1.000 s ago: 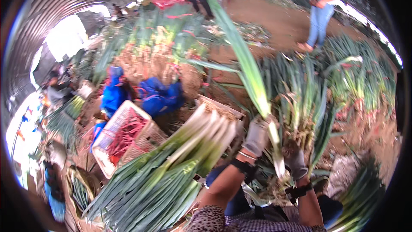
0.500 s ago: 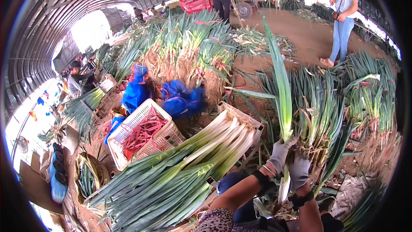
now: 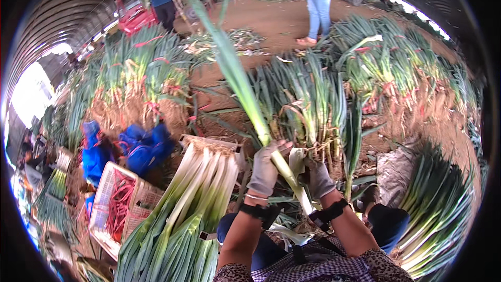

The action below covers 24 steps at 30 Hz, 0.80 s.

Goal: The person pulls a leek from a pile, peels away the outer layers and roots by hand, and places the cleaned leek into a crate, repeating the process with a second leek.

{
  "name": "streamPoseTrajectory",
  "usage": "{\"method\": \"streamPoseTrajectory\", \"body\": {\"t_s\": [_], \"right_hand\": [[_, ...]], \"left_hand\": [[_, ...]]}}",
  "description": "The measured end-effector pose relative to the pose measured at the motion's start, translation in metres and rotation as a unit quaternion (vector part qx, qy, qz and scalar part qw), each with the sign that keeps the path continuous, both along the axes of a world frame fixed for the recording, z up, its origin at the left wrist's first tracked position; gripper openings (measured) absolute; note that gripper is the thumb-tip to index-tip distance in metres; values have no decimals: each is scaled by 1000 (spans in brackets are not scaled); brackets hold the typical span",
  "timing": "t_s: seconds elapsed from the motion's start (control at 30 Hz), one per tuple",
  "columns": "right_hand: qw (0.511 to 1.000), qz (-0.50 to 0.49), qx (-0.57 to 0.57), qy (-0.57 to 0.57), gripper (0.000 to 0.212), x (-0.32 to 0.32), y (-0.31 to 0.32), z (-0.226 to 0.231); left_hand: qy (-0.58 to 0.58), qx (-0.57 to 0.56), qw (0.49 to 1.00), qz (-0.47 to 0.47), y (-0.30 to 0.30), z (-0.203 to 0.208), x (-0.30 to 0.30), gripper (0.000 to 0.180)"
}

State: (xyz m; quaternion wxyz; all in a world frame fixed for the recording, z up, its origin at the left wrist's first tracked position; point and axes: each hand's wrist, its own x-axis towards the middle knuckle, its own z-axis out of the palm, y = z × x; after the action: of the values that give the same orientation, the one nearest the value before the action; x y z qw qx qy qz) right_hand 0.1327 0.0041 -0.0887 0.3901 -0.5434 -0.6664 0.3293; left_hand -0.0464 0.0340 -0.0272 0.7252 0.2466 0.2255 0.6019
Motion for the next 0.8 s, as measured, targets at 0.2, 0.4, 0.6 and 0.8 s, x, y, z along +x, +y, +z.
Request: {"method": "streamPoseTrajectory", "body": {"t_s": [0.2,0.4,0.6,0.8], "right_hand": [[674,-183,-257,668,9,24,-31,7],[609,-385,-167,673,5,178,-49,-142],[878,-376,-196,-222,19,197,-52,-97],[982,97,-83,-140,62,28,-44,124]], "left_hand": [[-23,-3,1000,1,-11,20,-8,32],[-82,-35,993,83,-4,20,-38,43],[-86,-60,984,143,-3,23,-34,36],[-96,-57,986,121,5,17,-44,37]]}}
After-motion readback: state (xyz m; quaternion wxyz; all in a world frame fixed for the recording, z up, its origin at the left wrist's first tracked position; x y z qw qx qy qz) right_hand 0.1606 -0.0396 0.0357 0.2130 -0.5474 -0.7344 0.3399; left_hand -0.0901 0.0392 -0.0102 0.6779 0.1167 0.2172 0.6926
